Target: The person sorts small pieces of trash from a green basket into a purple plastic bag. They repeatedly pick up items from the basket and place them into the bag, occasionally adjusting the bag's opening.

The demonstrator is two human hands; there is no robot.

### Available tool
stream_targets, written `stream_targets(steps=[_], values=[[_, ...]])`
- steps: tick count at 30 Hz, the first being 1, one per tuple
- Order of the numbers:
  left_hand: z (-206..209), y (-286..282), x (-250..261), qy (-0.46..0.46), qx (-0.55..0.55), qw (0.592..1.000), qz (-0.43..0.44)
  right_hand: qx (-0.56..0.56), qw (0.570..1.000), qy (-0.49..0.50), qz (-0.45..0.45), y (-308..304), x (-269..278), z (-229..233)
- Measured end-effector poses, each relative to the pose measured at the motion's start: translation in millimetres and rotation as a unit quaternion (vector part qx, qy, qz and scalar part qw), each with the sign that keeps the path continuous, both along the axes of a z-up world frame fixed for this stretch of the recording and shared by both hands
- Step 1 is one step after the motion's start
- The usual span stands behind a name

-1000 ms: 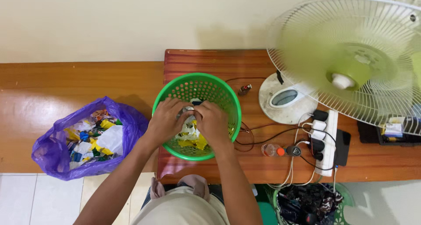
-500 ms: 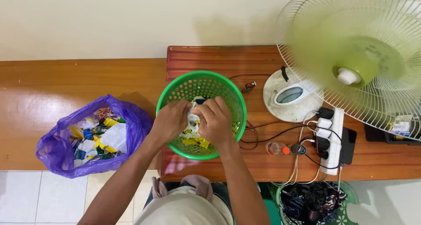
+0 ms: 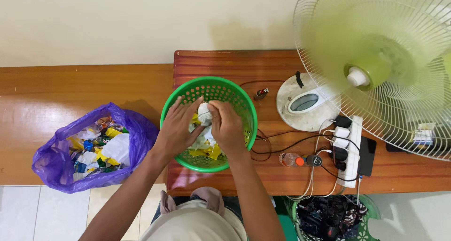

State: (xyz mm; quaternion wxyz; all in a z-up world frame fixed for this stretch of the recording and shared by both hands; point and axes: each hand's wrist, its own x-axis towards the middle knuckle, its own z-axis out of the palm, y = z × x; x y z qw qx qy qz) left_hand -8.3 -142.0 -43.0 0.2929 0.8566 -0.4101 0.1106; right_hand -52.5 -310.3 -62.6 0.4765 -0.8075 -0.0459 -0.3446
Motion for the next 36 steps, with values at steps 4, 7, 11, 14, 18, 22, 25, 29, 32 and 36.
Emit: stream_targets(steps=[4, 7, 11, 14, 18, 22, 25, 29, 32, 36], values=[[-4.6, 8.5, -3.1, -0.001, -0.082, 0.997, -0.013, 0.1, 0.991, 0.073, 0.048, 3.8, -2.5, 8.5], [-13.5, 15.6, -5.1, -0.001, -0.145, 0.989, -0.001, 0.136, 0.982, 0.117, 0.058, 8.6, -9.0, 12.1], [-15.4, 15.5, -7.3, -0.002, -0.206, 0.978, 0.04, 0.312, 0.926, 0.138, 0.163, 27.8, -18.2, 11.4], [-4.9, 13.2, -14.1, -0.038, -0.214, 0.975, 0.055, 0.383, 0.895, 0.122, 0.195, 44.0, -18.0, 13.0], [18.8, 26.9, -27.7, -0.048, -0.231, 0.971, 0.044, 0.402, 0.896, 0.083, 0.168, 57.2, -13.1, 19.3], [36.4, 63.6, -37.1, -0.006, -0.259, 0.963, 0.07, 0.435, 0.88, 0.13, 0.138, 81.4, -3.0, 24.0], [37.1, 94.6, -37.6, 0.01, -0.268, 0.955, 0.125, 0.394, 0.896, 0.158, 0.133, 107.3, 7.0, 24.7], [15.3, 159.0, -34.3, 0.013, -0.266, 0.946, 0.185, 0.362, 0.894, 0.171, 0.202, 165.2, 14.1, 15.4], [-14.6, 219.0, -34.3, 0.045, -0.276, 0.917, 0.284, 0.28, 0.919, 0.152, 0.233, 213.4, 23.5, 3.9], [-60.4, 314.7, -40.3, 0.077, -0.292, 0.856, 0.42, 0.235, 0.912, 0.209, 0.262, 272.4, 41.4, -28.4]])
